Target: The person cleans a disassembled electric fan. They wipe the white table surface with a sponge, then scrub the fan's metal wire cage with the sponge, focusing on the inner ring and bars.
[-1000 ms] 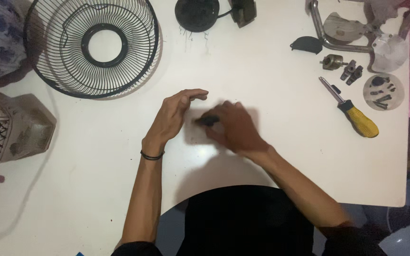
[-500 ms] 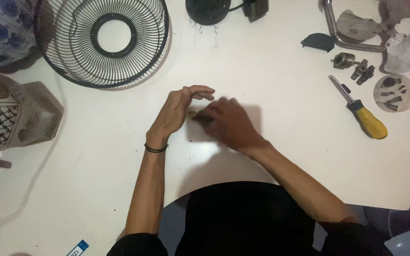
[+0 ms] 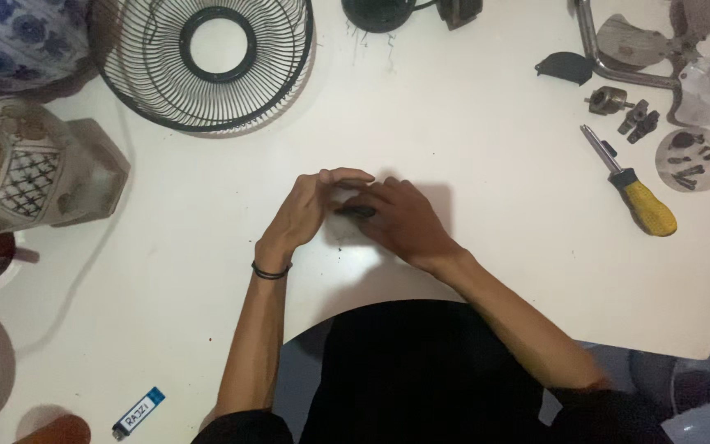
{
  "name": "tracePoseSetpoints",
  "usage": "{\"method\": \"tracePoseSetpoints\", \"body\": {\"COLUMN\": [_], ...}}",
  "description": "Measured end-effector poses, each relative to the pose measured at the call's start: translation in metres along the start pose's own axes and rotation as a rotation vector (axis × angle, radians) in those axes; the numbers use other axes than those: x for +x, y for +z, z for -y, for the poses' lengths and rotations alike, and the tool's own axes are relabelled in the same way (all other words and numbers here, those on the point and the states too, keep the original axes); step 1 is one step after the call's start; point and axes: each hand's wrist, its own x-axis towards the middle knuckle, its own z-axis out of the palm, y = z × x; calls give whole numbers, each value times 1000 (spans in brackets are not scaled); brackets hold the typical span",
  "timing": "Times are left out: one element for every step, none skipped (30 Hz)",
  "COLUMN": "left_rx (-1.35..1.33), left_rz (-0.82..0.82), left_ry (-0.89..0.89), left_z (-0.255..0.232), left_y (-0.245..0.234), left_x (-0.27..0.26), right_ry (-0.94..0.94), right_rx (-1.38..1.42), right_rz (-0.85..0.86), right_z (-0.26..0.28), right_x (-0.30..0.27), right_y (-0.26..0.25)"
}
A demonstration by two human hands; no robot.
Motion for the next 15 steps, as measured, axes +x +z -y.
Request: {"method": "tracePoseSetpoints", "body": {"left_rx": [1,3,0,-1,0,1,-66,-134,-203,-74,54,181,186,190,199], "left_rz": [4,9,18,17,14,10,10,10,10,-10,-30,-50,-63,-75,-89], "left_ry": [32,64,94,87,88,90,99,108,113,89,70,49,86,123,158], "left_z": [2,3,4,5,4,2,1,-1,-3,-6,-9,-13,-17,-21,-23], "left_y": [-2,-4,-4,-2,-2,-1,0,2,5,8,11,13,14,15,14], "left_x": [-3,-5,-8,-11,-11,-11,-14,-16,-20,-24,-27,-30,-34,-39,-42], "right_ry": [25,-10,-38,-66,-19,28,75,190,307,423,413,402,390,426,458], "right_rx": [23,54,87,120,116,113,116,77,39,1,-23,-47,-71,-95,-117], "right_rz": [-23,7,39,70,30,-10,-46,-68,-86,-103,-172,-241,-308,-225,-142], "right_z": [3,6,9,11,11,11,12,11,9,7,7,8,9,11,14], "right_x": [1,1,-1,-3,-3,-5,-7,-10,-15,-20,-24,-28,-32,-34,-33], "right_y": [2,2,1,0,-6,-13,-19,-26,-34,-40,-43,-45,-45,-42,-36]}}
